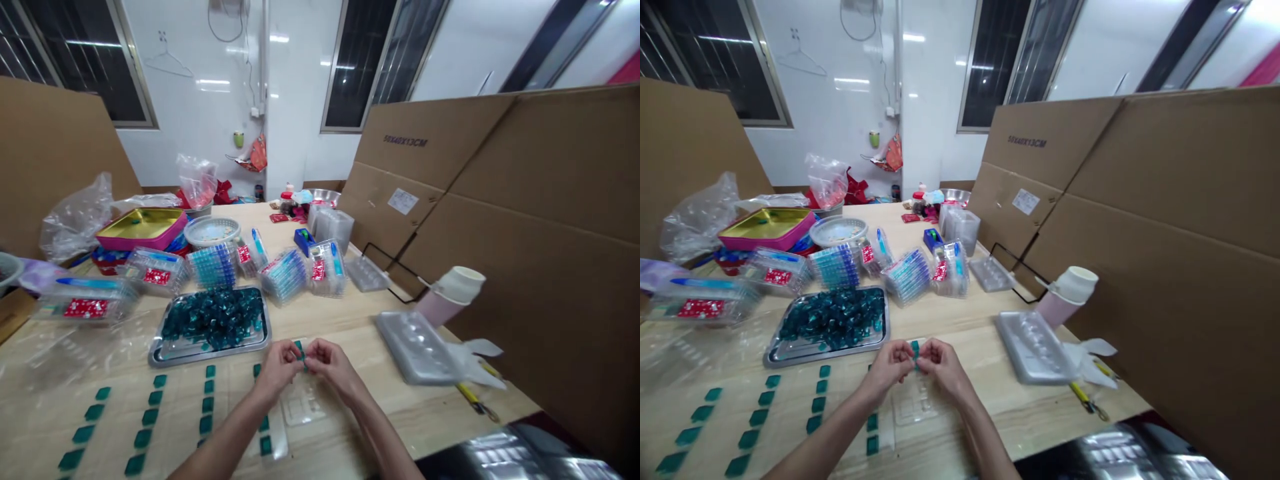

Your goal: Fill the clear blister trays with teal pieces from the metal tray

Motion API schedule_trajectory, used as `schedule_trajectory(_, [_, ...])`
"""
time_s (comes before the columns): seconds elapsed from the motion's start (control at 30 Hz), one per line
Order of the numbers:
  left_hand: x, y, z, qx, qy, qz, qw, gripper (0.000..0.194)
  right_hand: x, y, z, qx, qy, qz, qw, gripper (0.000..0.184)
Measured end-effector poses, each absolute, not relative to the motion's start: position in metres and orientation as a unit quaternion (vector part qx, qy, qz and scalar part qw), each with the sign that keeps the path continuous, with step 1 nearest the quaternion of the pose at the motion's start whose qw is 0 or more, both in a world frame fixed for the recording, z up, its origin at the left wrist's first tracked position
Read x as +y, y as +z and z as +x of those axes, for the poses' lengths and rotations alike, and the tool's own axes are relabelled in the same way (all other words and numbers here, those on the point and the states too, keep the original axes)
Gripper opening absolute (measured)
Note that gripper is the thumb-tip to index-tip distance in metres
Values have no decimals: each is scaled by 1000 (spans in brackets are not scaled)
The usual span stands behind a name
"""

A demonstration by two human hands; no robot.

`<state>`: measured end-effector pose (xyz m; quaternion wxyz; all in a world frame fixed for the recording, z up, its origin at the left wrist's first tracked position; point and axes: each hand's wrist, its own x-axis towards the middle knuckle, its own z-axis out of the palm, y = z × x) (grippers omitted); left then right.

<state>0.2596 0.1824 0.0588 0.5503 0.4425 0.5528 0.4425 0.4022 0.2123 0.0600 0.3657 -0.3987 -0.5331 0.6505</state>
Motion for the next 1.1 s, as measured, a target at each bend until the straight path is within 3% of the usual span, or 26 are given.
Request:
schedule_trajectory(0.13, [180, 39, 271, 663, 338, 541, 392, 16, 215, 39, 406, -624, 521, -469, 345, 6])
schedule_trajectory(0.2, [178, 35, 275, 675, 325, 555, 361, 20, 215, 34, 409, -650, 468, -496, 335, 2])
schedule_trajectory(0.43, [181, 37, 278, 682, 303, 573, 339, 16, 211, 34, 414, -676, 453, -504, 289, 10])
schedule_trajectory(0.7, [180, 41, 283, 660, 279, 630, 297, 21, 214, 35, 418, -736, 333, -535, 249, 15])
schedule_trajectory(0.87, [172, 54, 267, 635, 383, 592, 315, 26, 234, 56, 382, -751, 335, -488, 291, 15])
schedule_trajectory(1.1, [165, 50, 218, 684, 445, 495, 298, 16, 267, 57, 290, -824, 301, -404, 258, 26])
